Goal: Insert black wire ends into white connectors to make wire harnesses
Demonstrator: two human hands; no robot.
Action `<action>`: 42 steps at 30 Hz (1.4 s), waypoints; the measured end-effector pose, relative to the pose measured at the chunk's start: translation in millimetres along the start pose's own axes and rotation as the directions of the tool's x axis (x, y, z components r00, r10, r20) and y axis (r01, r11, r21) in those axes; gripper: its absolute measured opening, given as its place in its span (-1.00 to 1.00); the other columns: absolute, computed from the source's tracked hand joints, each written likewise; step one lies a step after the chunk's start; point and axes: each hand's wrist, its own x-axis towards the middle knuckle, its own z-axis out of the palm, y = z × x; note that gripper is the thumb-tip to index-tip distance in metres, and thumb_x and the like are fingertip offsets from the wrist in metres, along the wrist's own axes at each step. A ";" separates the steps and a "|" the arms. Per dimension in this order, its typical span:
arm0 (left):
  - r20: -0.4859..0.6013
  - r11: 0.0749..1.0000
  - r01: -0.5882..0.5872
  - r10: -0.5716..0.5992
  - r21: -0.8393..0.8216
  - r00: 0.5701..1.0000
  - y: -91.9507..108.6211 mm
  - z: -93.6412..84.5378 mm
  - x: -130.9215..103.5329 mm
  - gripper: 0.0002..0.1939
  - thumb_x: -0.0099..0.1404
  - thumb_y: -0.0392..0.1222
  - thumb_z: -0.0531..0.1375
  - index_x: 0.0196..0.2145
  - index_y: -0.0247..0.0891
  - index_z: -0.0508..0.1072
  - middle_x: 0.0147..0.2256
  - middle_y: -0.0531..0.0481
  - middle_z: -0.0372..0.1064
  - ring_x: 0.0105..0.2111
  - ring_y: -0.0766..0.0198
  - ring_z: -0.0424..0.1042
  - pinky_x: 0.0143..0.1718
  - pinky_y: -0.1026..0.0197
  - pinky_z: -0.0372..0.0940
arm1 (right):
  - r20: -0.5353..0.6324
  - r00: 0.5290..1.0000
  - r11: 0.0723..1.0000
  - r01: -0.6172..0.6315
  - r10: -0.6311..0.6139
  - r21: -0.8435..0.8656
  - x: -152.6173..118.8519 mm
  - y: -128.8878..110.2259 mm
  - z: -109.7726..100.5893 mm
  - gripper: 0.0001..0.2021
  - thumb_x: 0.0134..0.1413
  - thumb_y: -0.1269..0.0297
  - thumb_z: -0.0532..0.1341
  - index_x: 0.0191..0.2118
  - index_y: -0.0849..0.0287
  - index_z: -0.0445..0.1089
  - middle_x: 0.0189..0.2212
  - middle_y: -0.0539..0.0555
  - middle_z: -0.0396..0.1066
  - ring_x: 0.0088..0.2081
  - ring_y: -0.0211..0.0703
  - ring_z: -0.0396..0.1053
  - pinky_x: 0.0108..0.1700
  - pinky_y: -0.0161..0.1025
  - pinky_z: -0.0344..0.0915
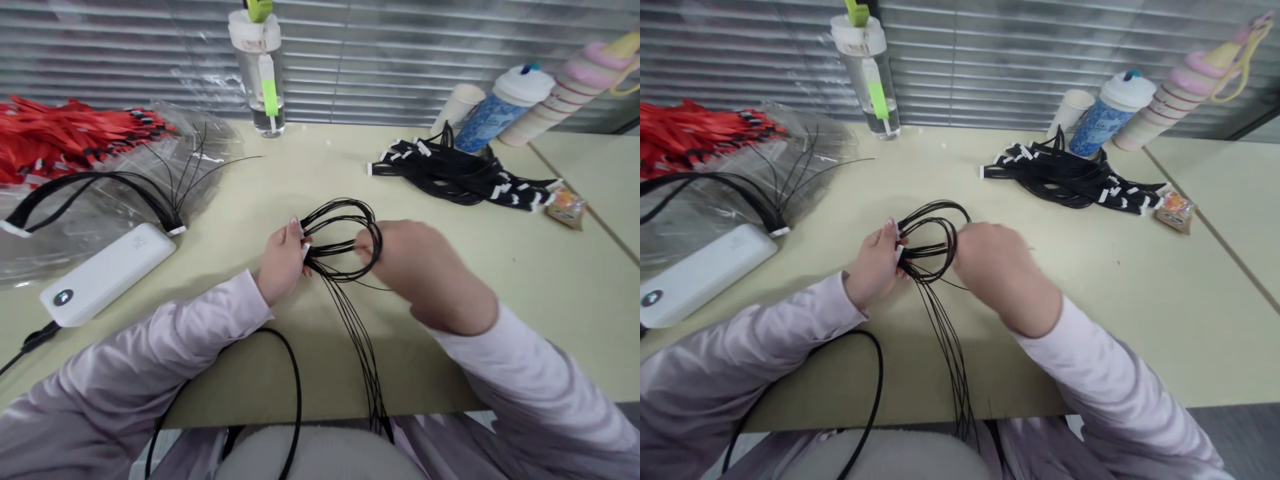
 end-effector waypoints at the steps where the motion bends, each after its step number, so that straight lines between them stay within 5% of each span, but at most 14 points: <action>1: 0.004 1.000 0.001 -0.001 0.002 1.000 0.2 -0.1 -0.5 -0.56 0.23 0.19 -0.05 -0.52 -0.24 0.24 -0.72 0.15 0.11 -0.82 0.44 0.11 -0.86 0.35 0.10 | -0.067 0.994 0.994 -0.091 0.087 -0.065 -2.5 6.1 -9.7 -0.80 0.01 0.41 0.07 -0.58 0.19 0.33 -0.66 0.09 0.26 -0.57 -0.22 0.19 -0.50 -0.23 -0.02; 3: 0.022 1.000 -0.017 0.017 0.016 1.000 0.9 -0.5 -2.0 -0.56 0.22 0.20 -0.03 -0.52 -0.25 0.24 -0.68 0.13 0.15 -0.81 0.46 0.13 -0.86 0.36 0.10 | -0.358 0.915 0.982 -0.187 0.184 0.027 -7.2 17.9 -28.4 -0.83 0.02 0.40 0.11 -0.46 0.19 0.43 -0.61 0.10 0.35 -0.50 -0.13 0.31 -0.42 -0.16 0.14; 6: 0.048 0.996 -0.062 0.059 0.065 0.997 2.7 -1.3 -5.8 -0.55 0.23 0.19 -0.05 -0.55 -0.26 0.23 -0.66 0.13 0.16 -0.81 0.48 0.13 -0.87 0.38 0.07 | -0.551 0.776 0.843 0.046 0.308 0.536 -9.5 25.6 -42.8 -0.78 0.06 0.40 0.13 -0.19 0.10 0.46 -0.29 0.08 0.46 -0.27 -0.13 0.42 -0.22 -0.13 0.31; 8: 0.073 0.992 -0.083 0.076 0.099 0.994 4.4 -1.7 -8.8 -0.54 0.24 0.17 -0.04 -0.57 -0.26 0.22 -0.69 0.14 0.12 -0.82 0.48 0.12 -0.86 0.39 0.06 | -0.471 0.820 0.640 0.175 0.326 0.748 -6.0 22.6 -39.3 -0.79 0.10 0.33 0.12 -0.17 0.06 0.44 -0.21 0.04 0.44 -0.28 -0.22 0.43 -0.21 -0.17 0.36; 10: 0.093 0.990 -0.089 0.079 0.114 0.993 6.0 -1.8 -11.4 -0.56 0.24 0.14 -0.02 -0.58 -0.27 0.23 -0.71 0.16 0.09 -0.82 0.48 0.12 -0.86 0.39 0.05 | -0.366 0.890 0.556 0.166 0.270 0.815 0.7 16.7 -27.6 -0.78 0.12 0.27 0.11 -0.14 0.07 0.41 -0.30 0.02 0.45 -0.40 -0.29 0.41 -0.30 -0.21 0.38; 15: 0.106 0.995 -0.072 0.063 0.075 0.992 6.6 -1.0 -13.1 -0.59 0.24 0.12 0.00 -0.54 -0.27 0.25 -0.69 0.14 0.13 -0.82 0.49 0.08 -0.85 0.38 0.03 | -0.137 0.991 0.777 0.085 0.002 0.623 16.3 8.8 3.0 -0.62 0.10 0.41 0.07 0.07 0.21 0.14 -0.57 -0.07 0.38 -0.54 -0.32 0.32 -0.42 -0.33 0.24; 19: 0.135 0.992 -0.076 0.062 0.103 0.989 5.7 -2.1 -12.0 -0.58 0.24 0.11 0.00 -0.57 -0.26 0.23 -0.69 0.14 0.11 -0.81 0.48 0.09 -0.84 0.38 0.02 | -0.101 0.986 0.898 0.163 -0.133 0.409 19.3 12.2 8.4 -0.88 0.13 0.34 0.07 -0.31 0.19 0.33 -0.53 -0.04 0.39 -0.50 -0.36 0.27 -0.39 -0.37 0.14; 23: 0.168 0.985 -0.119 0.097 0.126 0.981 7.5 -3.7 -12.0 -0.57 0.25 0.11 -0.02 -0.60 -0.26 0.21 -0.70 0.14 0.09 -0.79 0.48 0.09 -0.81 0.38 0.02 | -0.112 0.968 0.898 0.251 -0.225 0.362 19.0 14.5 8.1 -0.82 0.10 0.28 0.13 -0.47 0.20 0.35 -0.57 -0.06 0.35 -0.54 -0.41 0.18 -0.42 -0.40 0.07; 29: 0.153 0.990 -0.070 0.050 0.126 0.987 11.9 -3.3 -13.0 -0.58 0.27 0.08 -0.04 -0.58 -0.27 0.22 -0.70 0.15 0.09 -0.80 0.49 0.07 -0.82 0.39 0.01 | -0.243 0.948 0.901 0.280 -0.205 0.331 17.2 13.4 10.5 -0.79 0.07 0.35 0.11 -0.55 0.22 0.33 -0.65 -0.08 0.25 -0.58 -0.44 0.10 -0.46 -0.41 0.03; 42: 0.144 0.992 -0.044 0.026 0.122 0.989 11.4 -3.5 -12.2 -0.59 0.25 0.11 -0.01 -0.56 -0.27 0.23 -0.71 0.17 0.10 -0.80 0.49 0.07 -0.81 0.38 0.01 | -0.315 0.901 0.906 0.370 -0.297 0.204 17.6 13.4 15.3 -0.79 0.11 0.35 0.09 -0.50 0.25 0.36 -0.60 -0.04 0.33 -0.55 -0.42 0.18 -0.43 -0.42 0.05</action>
